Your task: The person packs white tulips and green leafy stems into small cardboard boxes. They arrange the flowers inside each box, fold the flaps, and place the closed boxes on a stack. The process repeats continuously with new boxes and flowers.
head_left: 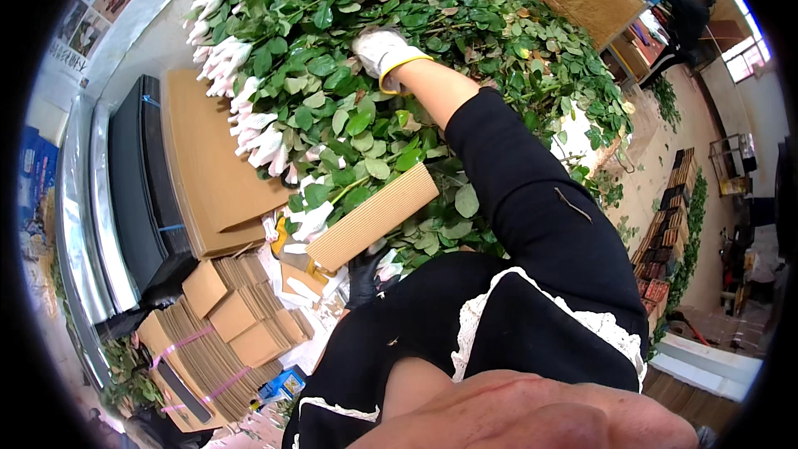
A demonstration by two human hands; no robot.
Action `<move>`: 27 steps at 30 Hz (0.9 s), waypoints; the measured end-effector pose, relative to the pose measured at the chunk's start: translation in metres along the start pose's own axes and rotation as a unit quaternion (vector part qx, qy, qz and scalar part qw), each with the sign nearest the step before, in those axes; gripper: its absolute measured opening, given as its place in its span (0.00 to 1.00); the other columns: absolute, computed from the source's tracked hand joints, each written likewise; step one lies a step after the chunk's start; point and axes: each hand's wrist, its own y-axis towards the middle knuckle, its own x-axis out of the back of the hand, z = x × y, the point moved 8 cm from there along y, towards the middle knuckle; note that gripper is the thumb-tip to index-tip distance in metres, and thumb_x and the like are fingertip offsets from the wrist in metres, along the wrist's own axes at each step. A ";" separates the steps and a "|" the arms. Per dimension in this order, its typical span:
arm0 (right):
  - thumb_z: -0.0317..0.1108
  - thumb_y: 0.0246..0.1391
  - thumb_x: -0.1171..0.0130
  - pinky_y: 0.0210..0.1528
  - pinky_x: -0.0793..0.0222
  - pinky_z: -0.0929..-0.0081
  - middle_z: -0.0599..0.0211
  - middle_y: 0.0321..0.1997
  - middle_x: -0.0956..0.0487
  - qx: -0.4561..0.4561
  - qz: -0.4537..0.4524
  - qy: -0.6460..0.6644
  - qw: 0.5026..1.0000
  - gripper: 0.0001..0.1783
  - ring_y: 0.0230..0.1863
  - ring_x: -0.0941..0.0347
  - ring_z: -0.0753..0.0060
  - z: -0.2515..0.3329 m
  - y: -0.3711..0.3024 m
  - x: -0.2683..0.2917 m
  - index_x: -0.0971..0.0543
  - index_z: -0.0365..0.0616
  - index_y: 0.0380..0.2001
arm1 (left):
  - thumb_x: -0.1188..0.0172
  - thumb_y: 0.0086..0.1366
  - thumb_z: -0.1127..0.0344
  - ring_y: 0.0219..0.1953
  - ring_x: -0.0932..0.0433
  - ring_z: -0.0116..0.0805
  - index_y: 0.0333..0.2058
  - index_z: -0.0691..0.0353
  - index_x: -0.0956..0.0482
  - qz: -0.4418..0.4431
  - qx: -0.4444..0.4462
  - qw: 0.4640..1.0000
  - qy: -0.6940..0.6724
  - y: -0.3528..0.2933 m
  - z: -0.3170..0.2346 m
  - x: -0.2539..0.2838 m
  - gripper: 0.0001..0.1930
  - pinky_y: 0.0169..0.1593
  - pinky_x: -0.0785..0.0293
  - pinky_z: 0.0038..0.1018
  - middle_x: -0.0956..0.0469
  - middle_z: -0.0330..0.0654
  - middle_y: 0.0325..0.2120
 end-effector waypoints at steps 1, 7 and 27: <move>0.29 0.48 0.39 0.49 0.23 0.57 0.52 0.47 0.18 0.007 -0.025 -0.012 1.000 0.17 0.49 0.20 0.49 0.000 0.002 0.004 0.19 0.46 0.44 | 0.27 0.49 0.55 0.62 0.37 0.62 0.57 0.52 0.23 0.002 -0.002 1.000 -0.003 0.001 0.001 0.000 0.33 0.63 0.40 0.53 0.33 0.58 0.59; 0.25 0.49 0.44 0.48 0.24 0.55 0.48 0.41 0.18 0.049 -0.078 -0.007 0.996 0.16 0.44 0.19 0.47 0.003 -0.040 0.113 0.21 0.45 0.43 | 0.27 0.49 0.55 0.62 0.37 0.62 0.57 0.52 0.23 0.003 -0.003 1.000 -0.013 0.006 0.006 -0.002 0.34 0.63 0.40 0.52 0.33 0.58 0.59; 0.34 0.57 0.46 0.48 0.23 0.58 0.58 0.42 0.18 -0.002 -0.249 -0.128 0.960 0.11 0.45 0.20 0.52 0.003 -0.029 0.120 0.21 0.48 0.42 | 0.28 0.49 0.55 0.62 0.36 0.60 0.56 0.50 0.23 -0.031 -0.024 0.999 -0.009 0.007 0.001 -0.006 0.33 0.63 0.39 0.50 0.33 0.54 0.60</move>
